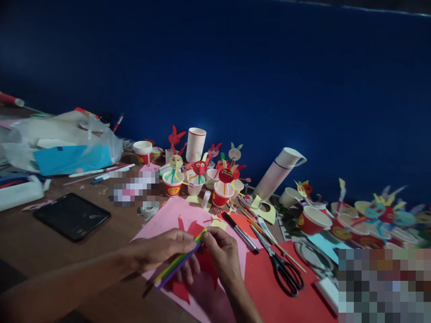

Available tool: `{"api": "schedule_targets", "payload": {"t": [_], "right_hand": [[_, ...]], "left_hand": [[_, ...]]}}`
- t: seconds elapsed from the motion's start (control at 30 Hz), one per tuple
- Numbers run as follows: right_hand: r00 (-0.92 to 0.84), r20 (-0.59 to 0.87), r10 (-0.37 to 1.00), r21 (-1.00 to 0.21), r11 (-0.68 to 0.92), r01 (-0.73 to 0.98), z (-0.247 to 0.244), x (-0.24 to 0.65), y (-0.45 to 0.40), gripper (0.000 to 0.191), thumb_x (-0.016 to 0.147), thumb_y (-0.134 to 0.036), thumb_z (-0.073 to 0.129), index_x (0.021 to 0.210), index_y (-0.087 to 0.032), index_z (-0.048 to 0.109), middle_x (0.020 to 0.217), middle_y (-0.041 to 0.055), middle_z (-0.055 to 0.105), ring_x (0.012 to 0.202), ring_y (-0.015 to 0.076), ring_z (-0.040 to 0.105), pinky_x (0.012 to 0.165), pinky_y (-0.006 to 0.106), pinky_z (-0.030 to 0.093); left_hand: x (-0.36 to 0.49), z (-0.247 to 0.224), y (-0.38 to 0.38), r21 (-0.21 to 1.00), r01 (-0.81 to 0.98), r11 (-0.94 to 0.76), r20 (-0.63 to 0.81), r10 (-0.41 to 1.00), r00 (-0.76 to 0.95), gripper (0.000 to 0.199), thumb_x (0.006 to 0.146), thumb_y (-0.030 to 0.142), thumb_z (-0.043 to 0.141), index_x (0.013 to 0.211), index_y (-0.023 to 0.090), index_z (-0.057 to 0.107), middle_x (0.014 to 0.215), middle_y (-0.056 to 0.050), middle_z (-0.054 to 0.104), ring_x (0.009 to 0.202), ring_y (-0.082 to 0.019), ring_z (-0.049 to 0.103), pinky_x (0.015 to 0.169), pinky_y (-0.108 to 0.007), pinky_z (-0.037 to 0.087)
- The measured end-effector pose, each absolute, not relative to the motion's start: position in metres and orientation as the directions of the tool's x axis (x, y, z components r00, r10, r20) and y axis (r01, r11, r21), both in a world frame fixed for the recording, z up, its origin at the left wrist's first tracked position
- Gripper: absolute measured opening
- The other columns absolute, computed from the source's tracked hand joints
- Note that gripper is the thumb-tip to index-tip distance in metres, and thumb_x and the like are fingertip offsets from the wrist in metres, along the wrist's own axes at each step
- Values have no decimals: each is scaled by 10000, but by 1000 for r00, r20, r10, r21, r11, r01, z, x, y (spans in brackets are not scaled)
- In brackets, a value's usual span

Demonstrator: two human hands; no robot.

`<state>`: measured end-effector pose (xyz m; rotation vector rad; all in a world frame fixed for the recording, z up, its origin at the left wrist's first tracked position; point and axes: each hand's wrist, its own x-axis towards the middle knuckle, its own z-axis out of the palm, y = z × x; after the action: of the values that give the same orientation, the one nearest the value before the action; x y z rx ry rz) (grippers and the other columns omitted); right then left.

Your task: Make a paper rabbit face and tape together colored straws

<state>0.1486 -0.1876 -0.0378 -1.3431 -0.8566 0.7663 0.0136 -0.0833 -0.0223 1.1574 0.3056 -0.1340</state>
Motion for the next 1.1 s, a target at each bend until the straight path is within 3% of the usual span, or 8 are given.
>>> {"api": "schedule_targets", "payload": {"t": [0.13,0.27,0.37,0.47,0.63,0.8,1.1], "right_hand": [[479,89,873,-995,52,89,-40,145,-188,240,765,-405,667,774,-165,666,654,11,617,608,144,558,587,218,452],[452,163,877,-981,95,168,-45,149,-192,339,857,-441,548,1093,-210,620,937,52,653,868,195,588,760,270,470],[375,198,906,-964,111,240,-45,152,-195,406,919,-449,431,1282,-274,479,1216,52,550,1134,219,470,941,337,387],[260,143,955,-963,74,257,-43,153,-197,405,920,-447,433,1301,-312,452,1308,26,480,1224,222,386,1021,373,303],[217,135,967,-962,75,262,-38,149,-197,427,894,-454,475,1282,-276,485,1301,53,488,1194,260,423,1003,407,326],[214,84,973,-975,36,221,-36,146,-199,494,874,-479,493,1300,-229,475,1081,90,625,1075,290,523,909,433,415],[205,76,976,-988,45,149,-45,143,-196,490,853,-456,547,1284,-235,472,1033,76,621,899,234,584,833,362,452]], "left_hand": [[14,-29,-92,839,217,499,-290,71,954,347,752,473,551,795,134,491,599,-47,619,414,-120,547,457,-237,417],[13,-31,-96,832,216,512,-341,164,926,302,787,451,492,817,151,468,522,-5,576,349,-89,472,393,-201,379],[11,-29,-94,827,225,515,-353,164,921,292,802,439,474,833,148,473,520,-6,572,351,-87,469,388,-198,380],[11,-28,-92,818,221,532,-348,150,926,289,789,437,494,851,156,460,541,-10,583,360,-91,480,387,-196,379],[10,-29,-90,804,210,556,-355,165,920,296,778,440,511,835,154,461,552,-11,573,381,-81,480,397,-176,349],[11,-30,-91,785,212,582,-353,139,925,233,792,380,494,832,153,461,577,-15,565,402,-95,506,402,-174,333],[12,-32,-95,749,193,634,-321,93,942,200,780,306,511,917,163,477,641,-22,577,473,-139,566,493,-239,390]]}}
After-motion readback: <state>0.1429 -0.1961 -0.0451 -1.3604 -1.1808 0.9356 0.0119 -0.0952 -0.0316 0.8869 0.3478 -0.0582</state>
